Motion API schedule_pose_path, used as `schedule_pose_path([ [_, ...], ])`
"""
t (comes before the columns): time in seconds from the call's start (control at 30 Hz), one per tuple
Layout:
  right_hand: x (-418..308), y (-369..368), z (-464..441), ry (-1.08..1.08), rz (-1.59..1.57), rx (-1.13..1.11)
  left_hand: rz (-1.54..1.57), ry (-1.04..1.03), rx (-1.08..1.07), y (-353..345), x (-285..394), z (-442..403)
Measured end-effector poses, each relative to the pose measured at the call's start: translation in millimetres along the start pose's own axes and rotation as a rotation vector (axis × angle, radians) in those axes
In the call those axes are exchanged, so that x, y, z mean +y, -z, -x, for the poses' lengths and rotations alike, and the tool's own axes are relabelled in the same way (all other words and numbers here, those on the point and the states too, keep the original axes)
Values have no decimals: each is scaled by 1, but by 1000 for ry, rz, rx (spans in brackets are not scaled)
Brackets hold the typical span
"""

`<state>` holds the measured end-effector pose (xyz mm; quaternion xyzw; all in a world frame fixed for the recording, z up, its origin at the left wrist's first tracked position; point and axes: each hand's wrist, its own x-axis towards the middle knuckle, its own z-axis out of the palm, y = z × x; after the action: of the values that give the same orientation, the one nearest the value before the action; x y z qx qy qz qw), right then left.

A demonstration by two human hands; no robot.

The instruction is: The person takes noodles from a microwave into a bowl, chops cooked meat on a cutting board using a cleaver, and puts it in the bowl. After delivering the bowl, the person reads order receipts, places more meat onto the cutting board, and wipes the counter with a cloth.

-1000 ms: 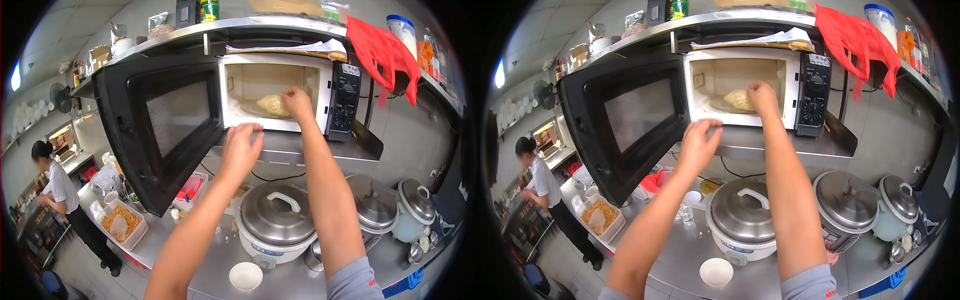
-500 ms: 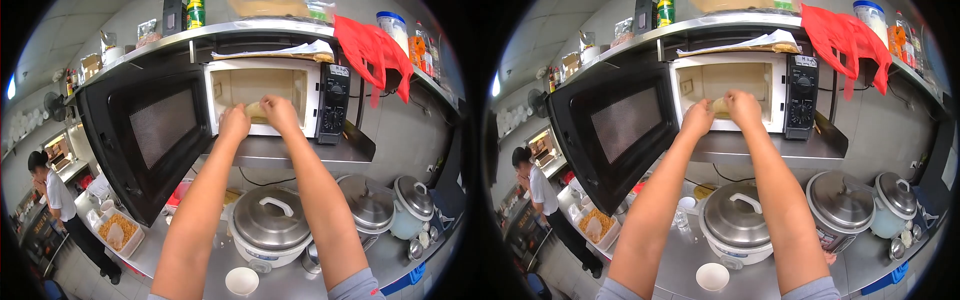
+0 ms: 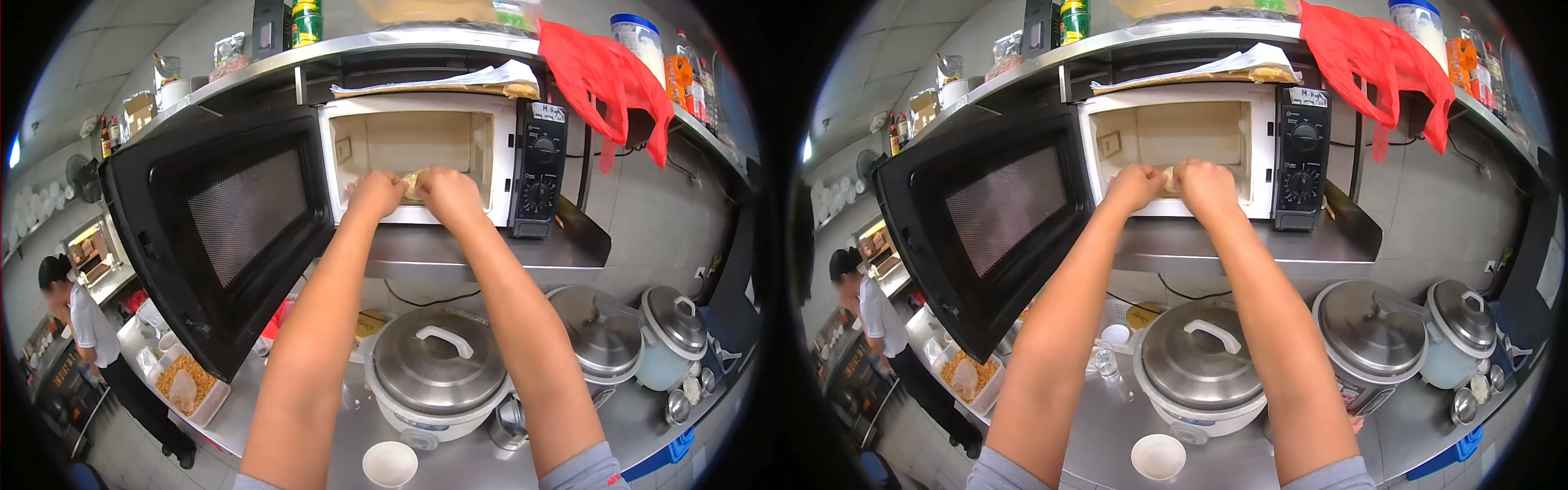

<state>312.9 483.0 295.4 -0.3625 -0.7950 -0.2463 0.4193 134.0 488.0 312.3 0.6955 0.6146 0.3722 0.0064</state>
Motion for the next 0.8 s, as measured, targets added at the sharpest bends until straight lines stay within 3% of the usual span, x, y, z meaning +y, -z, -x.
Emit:
schedule_pose_path([
  [0.07,1,-3,-7,-249,-167,144,198,-45,-74,-13,-19,-19],
  [0.1,6,-5,-12,-250,-171,143,195,-42,-75,-18,-24,-23],
  [0.17,20,-9,-22,-528,-450,243,-8,-38,81,-29,-27,-26],
  [0.2,28,-11,-25,-567,-493,253,-7,-37,80,-25,-17,-20],
  [0.27,32,-5,-28,-581,-556,256,-249,74,26,-10,11,-2],
  [0.37,29,1,-28,-577,-573,235,-232,112,27,-15,20,-7],
  [0.43,26,9,-27,-404,-345,236,-234,120,37,-23,23,-11],
  [0.6,27,24,-22,-393,-336,216,-215,149,85,-32,30,-29],
  [0.8,38,25,-7,-497,-509,224,233,44,341,-45,27,-59],
])
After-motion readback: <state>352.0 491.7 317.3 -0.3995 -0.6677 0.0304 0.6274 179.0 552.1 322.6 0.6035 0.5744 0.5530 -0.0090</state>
